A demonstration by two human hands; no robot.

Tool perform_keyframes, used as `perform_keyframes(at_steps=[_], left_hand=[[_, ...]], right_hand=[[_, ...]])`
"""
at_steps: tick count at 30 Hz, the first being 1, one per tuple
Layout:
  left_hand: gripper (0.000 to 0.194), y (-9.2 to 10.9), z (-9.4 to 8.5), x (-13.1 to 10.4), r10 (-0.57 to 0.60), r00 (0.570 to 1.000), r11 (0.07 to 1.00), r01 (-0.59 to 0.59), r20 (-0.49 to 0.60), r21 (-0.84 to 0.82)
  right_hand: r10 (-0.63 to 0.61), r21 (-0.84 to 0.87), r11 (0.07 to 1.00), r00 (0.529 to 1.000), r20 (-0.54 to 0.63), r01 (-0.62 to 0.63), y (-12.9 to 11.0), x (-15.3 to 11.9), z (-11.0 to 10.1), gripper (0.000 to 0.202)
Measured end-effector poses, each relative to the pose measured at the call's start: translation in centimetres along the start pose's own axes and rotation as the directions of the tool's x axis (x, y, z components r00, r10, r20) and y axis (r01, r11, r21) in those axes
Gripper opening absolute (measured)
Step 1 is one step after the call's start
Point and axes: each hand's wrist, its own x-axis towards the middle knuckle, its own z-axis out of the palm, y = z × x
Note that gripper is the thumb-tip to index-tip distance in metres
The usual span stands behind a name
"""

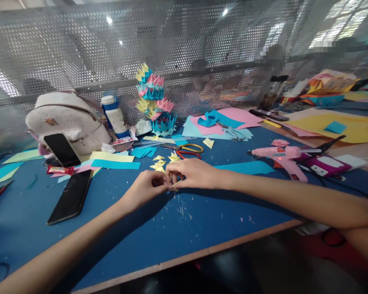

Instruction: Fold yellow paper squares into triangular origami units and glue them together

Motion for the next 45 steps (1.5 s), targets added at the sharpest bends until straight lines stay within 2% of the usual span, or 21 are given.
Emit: perform_keyframes(at_steps=[7,10,14,17,20,24,28,31,35,37,40,43,45], left_hand=[[0.027,-0.3,-0.1,0.3,-0.011,0.998,0.998,0.008,-0.063,-0.055],[0.027,-0.3,-0.3,0.3,-0.024,0.991,0.994,0.01,-0.13,-0.109],[0.023,0.5,0.2,-0.2,-0.041,0.971,0.973,-0.015,-0.237,-0.232],[0.025,1.5,1.0,-0.7,-0.053,0.955,0.942,-0.049,-0.291,-0.333],[0.025,2.2,1.5,-0.8,-0.061,0.953,0.918,-0.062,-0.296,-0.391],[0.021,2.4,1.2,-0.4,-0.047,0.964,0.911,-0.067,-0.263,-0.408],[0.021,2.4,0.7,0.2,-0.039,0.969,0.905,-0.068,-0.243,-0.419],[0.022,2.3,0.3,0.6,-0.051,0.969,0.891,-0.064,-0.24,-0.449],[0.022,1.9,0.0,0.9,-0.106,0.952,0.871,-0.051,-0.288,-0.489],[0.022,1.5,0.0,0.9,-0.144,0.932,0.862,-0.047,-0.332,-0.505],[0.022,0.9,0.3,1.0,-0.177,0.912,0.851,-0.048,-0.371,-0.522],[0.021,0.4,0.8,1.0,-0.159,0.916,0.853,-0.061,-0.369,-0.518],[0.019,0.1,1.3,0.9,-0.127,0.92,0.861,-0.084,-0.372,-0.501]], right_hand=[[-0.006,-0.033,0.999,0.998,-0.059,0.004,-0.4,-0.3,0.3,0.013],[0.029,0.123,0.992,0.992,-0.123,-0.014,-0.3,-0.6,0.4,0.011],[0.077,0.395,0.919,0.982,-0.174,-0.002,0.5,-0.5,0.5,0.012],[0.082,0.47,0.883,0.981,-0.179,0.012,1.1,-0.2,0.7,0.016],[0.089,0.521,0.853,0.977,-0.194,0.026,1.1,-0.1,0.8,0.016],[0.091,0.505,0.863,0.978,-0.187,0.016,0.5,-0.4,0.5,0.006],[0.044,0.443,0.896,0.985,-0.166,0.035,0.2,-0.8,0.2,0.015],[0.002,0.383,0.921,0.98,-0.197,0.075,0.4,-0.9,0.2,0.015],[0.032,0.383,0.922,0.973,-0.228,0.06,1.2,-0.7,0.6,0.013],[0.077,0.476,0.879,0.974,-0.212,0.034,1.9,-0.7,1.1,0.015],[0.13,0.666,0.746,0.978,-0.164,0.013,2.9,-0.7,2.4,0.018],[0.18,0.773,0.634,0.974,-0.139,-0.007,3.5,-0.8,3.5,0.025],[0.212,0.793,0.609,0.968,-0.136,-0.022,3.6,-0.9,3.8,0.027]])
